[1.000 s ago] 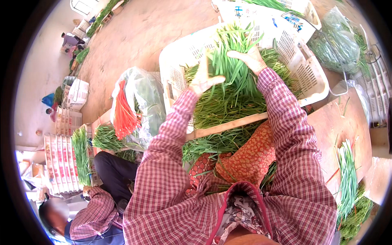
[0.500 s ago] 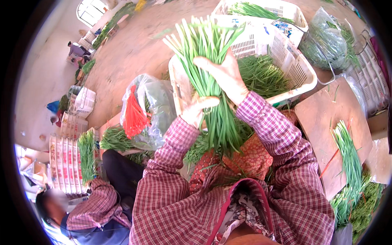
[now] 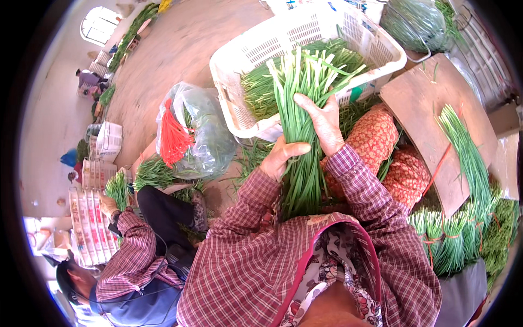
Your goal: The person sorts through piles of green chives by hand, trims the root ends with a knife, and secures organized bunches using red plastic ties.
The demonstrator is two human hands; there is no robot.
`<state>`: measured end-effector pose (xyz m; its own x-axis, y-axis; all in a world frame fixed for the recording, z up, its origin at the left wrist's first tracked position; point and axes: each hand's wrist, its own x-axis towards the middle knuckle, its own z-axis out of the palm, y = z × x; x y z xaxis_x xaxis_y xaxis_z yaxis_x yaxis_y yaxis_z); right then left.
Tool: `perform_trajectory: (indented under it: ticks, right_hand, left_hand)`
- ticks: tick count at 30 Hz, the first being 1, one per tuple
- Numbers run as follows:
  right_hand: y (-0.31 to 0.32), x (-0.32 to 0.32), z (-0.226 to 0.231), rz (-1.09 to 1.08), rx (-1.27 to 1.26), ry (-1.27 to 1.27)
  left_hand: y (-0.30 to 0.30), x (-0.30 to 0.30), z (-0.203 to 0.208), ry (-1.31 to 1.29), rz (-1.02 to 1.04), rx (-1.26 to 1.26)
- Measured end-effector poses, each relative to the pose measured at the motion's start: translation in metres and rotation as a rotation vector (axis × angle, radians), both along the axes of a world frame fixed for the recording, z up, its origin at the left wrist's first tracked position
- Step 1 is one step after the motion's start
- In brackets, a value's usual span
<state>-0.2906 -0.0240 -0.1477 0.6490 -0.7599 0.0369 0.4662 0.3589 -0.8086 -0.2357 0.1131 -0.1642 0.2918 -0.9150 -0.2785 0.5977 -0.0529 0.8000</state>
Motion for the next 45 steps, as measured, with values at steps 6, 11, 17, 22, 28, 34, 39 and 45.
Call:
perform_trajectory:
  ticks: [6,11,17,22,28,34,39,45]
  right_hand:
    - [0.005,-0.011,0.007,-0.029,-0.051,-0.104]
    - [-0.011,-0.011,0.006,-0.077,-0.239,-0.002]
    - [-0.05,-0.014,0.016,-0.103,0.036,-0.08]
    - [-0.093,-0.032,0.001,-0.123,-0.579,0.426]
    - [-0.077,-0.032,0.022,-0.08,-0.041,0.135]
    - [-0.092,-0.024,0.011,-0.097,0.084,0.005]
    - [-0.119,-0.047,0.021,-0.285,0.151,-0.03]
    - [-0.181,-0.105,0.009,-0.312,-0.341,0.408]
  left_hand:
    - [0.006,-0.036,0.004,-0.105,0.078,0.056]
    - [0.006,-0.015,0.014,-0.199,0.003,0.104]
    - [0.015,0.017,0.017,-0.301,0.006,0.123]
    - [0.031,0.035,0.012,-0.391,0.071,0.078]
    - [0.034,0.046,0.017,-0.456,0.094,0.083]
    - [0.03,0.047,0.023,-0.471,0.028,0.081]
    - [0.046,0.062,0.015,-0.337,-0.059,0.063]
    - [0.062,0.082,0.005,-0.355,0.066,-0.01]
